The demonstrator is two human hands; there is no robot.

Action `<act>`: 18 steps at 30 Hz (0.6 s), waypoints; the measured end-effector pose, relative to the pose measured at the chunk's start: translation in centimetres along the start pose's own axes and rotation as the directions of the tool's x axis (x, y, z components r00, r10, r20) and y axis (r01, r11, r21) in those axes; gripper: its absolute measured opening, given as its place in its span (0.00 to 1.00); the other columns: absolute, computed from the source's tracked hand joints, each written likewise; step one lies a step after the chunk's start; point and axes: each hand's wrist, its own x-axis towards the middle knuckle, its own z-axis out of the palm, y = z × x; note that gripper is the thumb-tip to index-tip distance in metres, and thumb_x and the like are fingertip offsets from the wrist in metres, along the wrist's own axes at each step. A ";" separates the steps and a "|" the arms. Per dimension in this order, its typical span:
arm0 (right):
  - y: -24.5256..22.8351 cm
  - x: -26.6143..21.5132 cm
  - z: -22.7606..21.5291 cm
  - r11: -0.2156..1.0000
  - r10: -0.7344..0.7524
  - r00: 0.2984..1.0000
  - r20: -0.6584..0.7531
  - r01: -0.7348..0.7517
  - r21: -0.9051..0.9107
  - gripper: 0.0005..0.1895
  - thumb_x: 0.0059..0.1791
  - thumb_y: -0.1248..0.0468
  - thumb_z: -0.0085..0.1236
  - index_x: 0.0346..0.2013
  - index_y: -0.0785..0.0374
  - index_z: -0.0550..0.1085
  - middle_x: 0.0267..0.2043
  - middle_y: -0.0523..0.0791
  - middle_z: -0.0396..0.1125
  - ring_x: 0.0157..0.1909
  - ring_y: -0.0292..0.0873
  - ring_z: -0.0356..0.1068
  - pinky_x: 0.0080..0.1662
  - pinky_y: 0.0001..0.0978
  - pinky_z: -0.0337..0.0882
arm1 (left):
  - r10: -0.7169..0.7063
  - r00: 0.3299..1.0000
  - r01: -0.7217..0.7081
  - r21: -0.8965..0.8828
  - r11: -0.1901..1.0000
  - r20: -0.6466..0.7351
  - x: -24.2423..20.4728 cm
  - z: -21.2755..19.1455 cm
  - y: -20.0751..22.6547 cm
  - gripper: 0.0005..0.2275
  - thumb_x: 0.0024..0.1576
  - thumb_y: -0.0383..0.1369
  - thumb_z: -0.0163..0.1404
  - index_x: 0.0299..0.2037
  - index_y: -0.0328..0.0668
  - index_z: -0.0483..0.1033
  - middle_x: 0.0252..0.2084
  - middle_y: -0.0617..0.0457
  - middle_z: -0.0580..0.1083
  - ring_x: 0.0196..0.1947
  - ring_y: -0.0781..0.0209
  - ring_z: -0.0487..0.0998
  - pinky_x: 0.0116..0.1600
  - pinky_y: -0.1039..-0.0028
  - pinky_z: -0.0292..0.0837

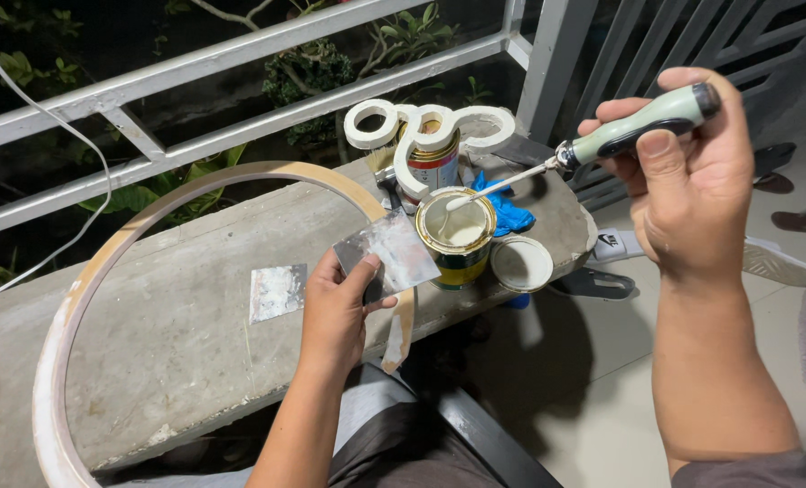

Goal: The person sands a large wooden ring by hand using small pieces of sandpaper, applying white paste from a container to sections of the ring and then rubbing the surface with the paper.

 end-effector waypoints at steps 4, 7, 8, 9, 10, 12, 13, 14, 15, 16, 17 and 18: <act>-1.5 0.0 0.3 0.998 -0.057 0.998 0.033 0.057 -0.012 0.23 0.59 0.52 0.49 0.62 0.59 0.55 0.57 0.57 0.68 0.57 0.52 0.75 0.54 0.34 0.78 | 0.010 1.000 -0.010 0.003 1.000 0.015 -0.1 0.4 0.4 0.05 0.59 0.27 0.53 0.43 0.39 0.75 0.30 0.55 0.67 0.27 0.67 0.65 0.31 0.68 0.82; -2.9 -0.1 0.6 0.998 -0.059 0.998 0.031 0.060 -0.019 0.27 0.58 0.49 0.50 0.63 0.59 0.55 0.57 0.56 0.67 0.58 0.53 0.75 0.60 0.38 0.80 | 0.010 1.000 -0.010 0.007 1.000 0.019 0.0 0.6 0.4 0.05 0.58 0.27 0.54 0.43 0.39 0.75 0.32 0.54 0.70 0.29 0.68 0.66 0.31 0.68 0.82; -3.2 -0.2 0.7 0.996 -0.081 0.996 0.045 0.083 -0.037 0.26 0.59 0.51 0.49 0.64 0.59 0.54 0.57 0.57 0.67 0.58 0.54 0.74 0.61 0.40 0.80 | 0.010 1.000 -0.010 0.007 1.000 0.023 0.0 0.7 0.4 0.05 0.59 0.27 0.53 0.43 0.39 0.75 0.33 0.54 0.70 0.29 0.68 0.67 0.30 0.68 0.82; -3.6 -0.3 0.9 0.993 -0.102 0.993 0.059 0.105 -0.055 0.25 0.60 0.52 0.48 0.64 0.60 0.53 0.58 0.58 0.66 0.59 0.56 0.74 0.62 0.42 0.80 | 0.009 1.000 -0.009 0.009 1.000 0.027 -0.1 0.7 0.5 0.05 0.59 0.27 0.53 0.44 0.39 0.74 0.33 0.54 0.71 0.30 0.68 0.67 0.30 0.68 0.82; -3.7 -0.3 1.0 0.993 -0.102 0.993 0.060 0.105 -0.055 0.25 0.60 0.52 0.48 0.64 0.60 0.53 0.58 0.58 0.66 0.59 0.56 0.74 0.62 0.42 0.80 | 0.008 1.000 -0.008 0.009 1.000 0.027 -0.1 0.7 0.4 0.05 0.59 0.27 0.53 0.44 0.39 0.74 0.33 0.54 0.71 0.30 0.68 0.67 0.30 0.68 0.82; -3.8 -0.5 1.2 0.989 -0.126 0.987 0.098 0.133 -0.069 0.24 0.60 0.54 0.47 0.64 0.62 0.52 0.58 0.60 0.66 0.60 0.58 0.74 0.62 0.44 0.79 | 0.018 0.999 -0.018 0.003 1.000 0.033 0.0 0.6 0.4 0.04 0.59 0.27 0.54 0.41 0.40 0.73 0.31 0.55 0.69 0.28 0.68 0.66 0.31 0.68 0.82; -3.7 -0.5 1.4 0.988 -0.127 0.987 0.098 0.134 -0.070 0.24 0.60 0.54 0.47 0.64 0.62 0.52 0.58 0.60 0.66 0.60 0.58 0.74 0.62 0.44 0.79 | 0.019 0.999 -0.019 0.002 1.000 0.034 0.1 0.6 0.3 0.04 0.59 0.27 0.54 0.41 0.40 0.73 0.31 0.55 0.69 0.28 0.68 0.66 0.31 0.68 0.82; -3.6 -0.6 1.5 0.989 -0.120 0.984 0.135 0.131 -0.074 0.22 0.60 0.57 0.45 0.63 0.63 0.52 0.57 0.60 0.65 0.60 0.58 0.73 0.62 0.44 0.78 | 0.022 0.999 -0.022 -0.003 1.000 0.035 0.2 0.6 0.3 0.04 0.59 0.27 0.54 0.40 0.40 0.73 0.31 0.55 0.68 0.28 0.68 0.65 0.31 0.68 0.82; -3.4 -0.7 1.8 0.989 -0.112 0.979 0.172 0.127 -0.077 0.21 0.60 0.59 0.44 0.63 0.65 0.52 0.56 0.60 0.65 0.59 0.57 0.72 0.62 0.45 0.77 | 0.026 0.999 -0.025 -0.007 1.000 0.035 0.2 0.5 0.2 0.04 0.58 0.27 0.54 0.39 0.40 0.73 0.30 0.56 0.67 0.28 0.69 0.65 0.30 0.69 0.82; -3.5 -0.7 1.9 0.989 -0.113 0.978 0.173 0.127 -0.075 0.21 0.60 0.59 0.44 0.63 0.65 0.52 0.56 0.60 0.65 0.59 0.57 0.72 0.62 0.45 0.77 | 0.027 0.999 -0.027 -0.007 1.000 0.033 0.2 0.4 0.2 0.04 0.58 0.27 0.54 0.39 0.40 0.73 0.30 0.56 0.67 0.28 0.69 0.65 0.30 0.69 0.82; -3.6 -0.7 1.9 0.987 -0.108 0.976 0.189 0.128 -0.101 0.21 0.60 0.60 0.44 0.62 0.66 0.53 0.56 0.61 0.66 0.59 0.57 0.73 0.62 0.44 0.76 | 0.030 0.999 -0.030 -0.009 1.000 0.042 0.2 0.4 0.1 0.04 0.59 0.27 0.54 0.40 0.40 0.73 0.29 0.56 0.66 0.27 0.69 0.64 0.30 0.69 0.82; -3.6 -0.7 2.0 0.983 -0.102 0.973 0.206 0.130 -0.127 0.21 0.59 0.60 0.44 0.62 0.67 0.54 0.56 0.61 0.66 0.58 0.57 0.73 0.61 0.42 0.76 | 0.034 0.998 -0.033 -0.011 0.999 0.051 0.3 0.5 0.0 0.04 0.59 0.27 0.54 0.41 0.40 0.73 0.28 0.56 0.66 0.26 0.69 0.64 0.30 0.69 0.82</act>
